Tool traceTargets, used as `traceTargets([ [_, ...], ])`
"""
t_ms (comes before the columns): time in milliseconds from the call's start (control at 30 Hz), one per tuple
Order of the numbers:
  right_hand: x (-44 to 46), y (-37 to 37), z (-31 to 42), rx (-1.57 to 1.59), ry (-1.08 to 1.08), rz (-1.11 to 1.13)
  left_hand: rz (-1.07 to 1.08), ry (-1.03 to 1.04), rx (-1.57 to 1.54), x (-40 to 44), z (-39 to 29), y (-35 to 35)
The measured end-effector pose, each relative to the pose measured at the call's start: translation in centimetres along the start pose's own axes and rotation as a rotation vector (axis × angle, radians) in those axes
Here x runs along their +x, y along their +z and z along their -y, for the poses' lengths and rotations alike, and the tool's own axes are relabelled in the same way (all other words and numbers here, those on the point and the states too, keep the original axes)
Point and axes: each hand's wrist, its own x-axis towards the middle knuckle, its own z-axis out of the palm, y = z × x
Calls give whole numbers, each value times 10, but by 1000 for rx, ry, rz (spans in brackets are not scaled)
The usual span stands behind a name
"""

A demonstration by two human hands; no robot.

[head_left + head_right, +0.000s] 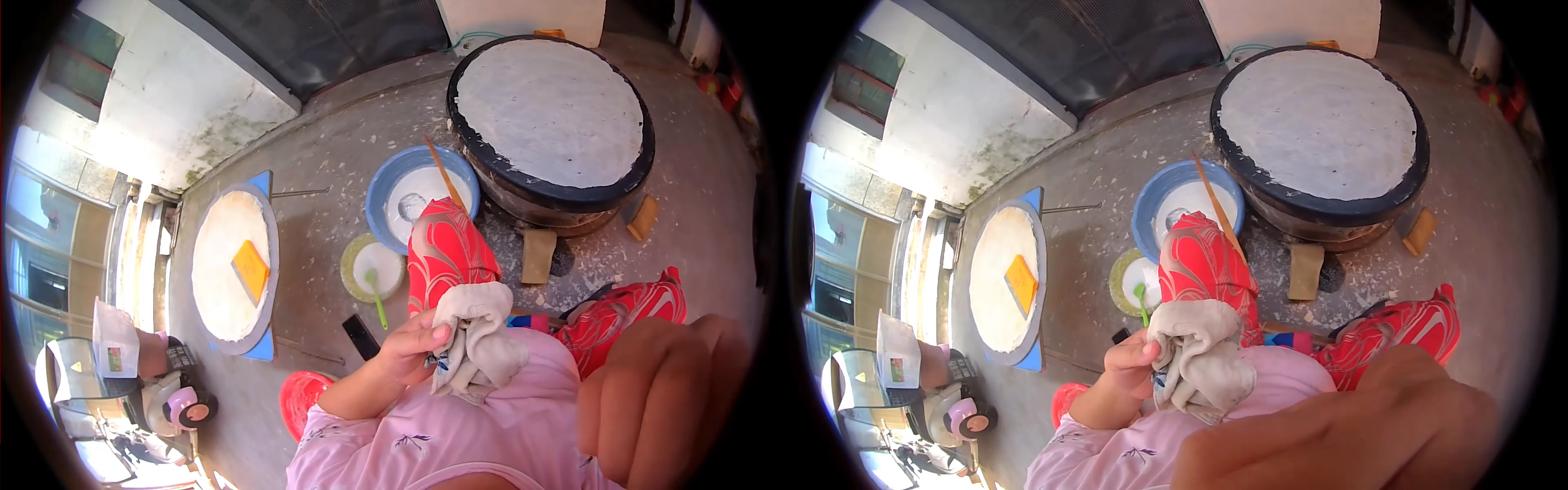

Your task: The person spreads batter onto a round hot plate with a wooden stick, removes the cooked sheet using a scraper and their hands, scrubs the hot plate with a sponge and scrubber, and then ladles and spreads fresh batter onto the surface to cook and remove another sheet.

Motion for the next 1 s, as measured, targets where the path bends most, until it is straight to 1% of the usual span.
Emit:
traceTargets([
  [233, 0, -3, -2, 19, 18, 3, -25, 6, 38, -2, 1, -10],
  [533, 0, -7, -3, 6, 24, -4, 1, 9, 11, 1, 1, -16],
  [633, 1, -10, -3, 17, 25, 0, -47, -3, 31, 3, -2, -9],
  [833, 1, -13, -1, -5, 26, -13, -7, 2, 16, 9, -3, -10],
  [1000, 3, -14, 2, -2, 44, -13, -25, 19, 14, 12, -4, -9],
])
